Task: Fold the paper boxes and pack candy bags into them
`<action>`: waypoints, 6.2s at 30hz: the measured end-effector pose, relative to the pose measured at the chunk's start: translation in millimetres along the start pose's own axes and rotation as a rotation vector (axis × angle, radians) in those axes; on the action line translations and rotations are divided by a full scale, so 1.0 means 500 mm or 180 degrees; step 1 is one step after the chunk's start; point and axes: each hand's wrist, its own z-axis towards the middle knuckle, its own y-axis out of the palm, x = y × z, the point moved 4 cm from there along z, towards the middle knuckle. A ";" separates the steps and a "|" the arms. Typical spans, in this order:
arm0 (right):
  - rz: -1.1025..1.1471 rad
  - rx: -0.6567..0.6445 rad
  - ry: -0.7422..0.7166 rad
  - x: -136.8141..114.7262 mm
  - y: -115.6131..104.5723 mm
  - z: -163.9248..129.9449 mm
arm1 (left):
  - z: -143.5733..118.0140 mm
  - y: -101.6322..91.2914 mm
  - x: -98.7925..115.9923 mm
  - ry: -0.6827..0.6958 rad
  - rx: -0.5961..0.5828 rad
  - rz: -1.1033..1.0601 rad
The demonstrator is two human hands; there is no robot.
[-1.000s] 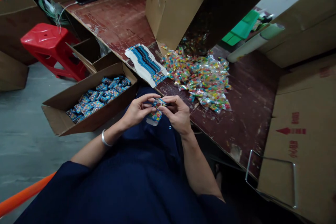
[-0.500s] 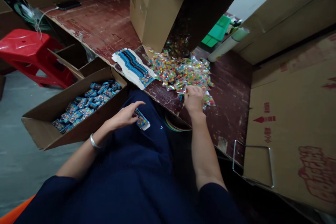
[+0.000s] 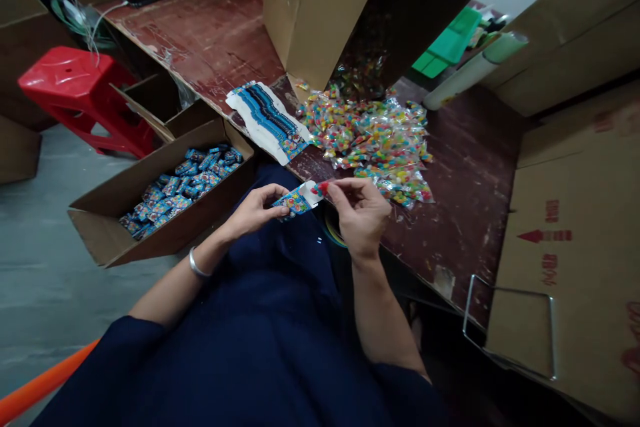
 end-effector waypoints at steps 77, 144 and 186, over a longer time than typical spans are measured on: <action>-0.0712 -0.1169 -0.2437 0.001 0.127 -0.103 | 0.011 -0.056 -0.032 -0.0602 0.0299 -0.2183; 0.0484 -0.0991 0.0404 -0.002 0.080 0.011 | -0.036 0.018 0.069 0.0463 0.0473 -0.0474; -0.0055 0.0347 -0.0260 0.070 0.006 0.092 | 0.009 -0.004 -0.042 -0.0117 0.0043 -0.0233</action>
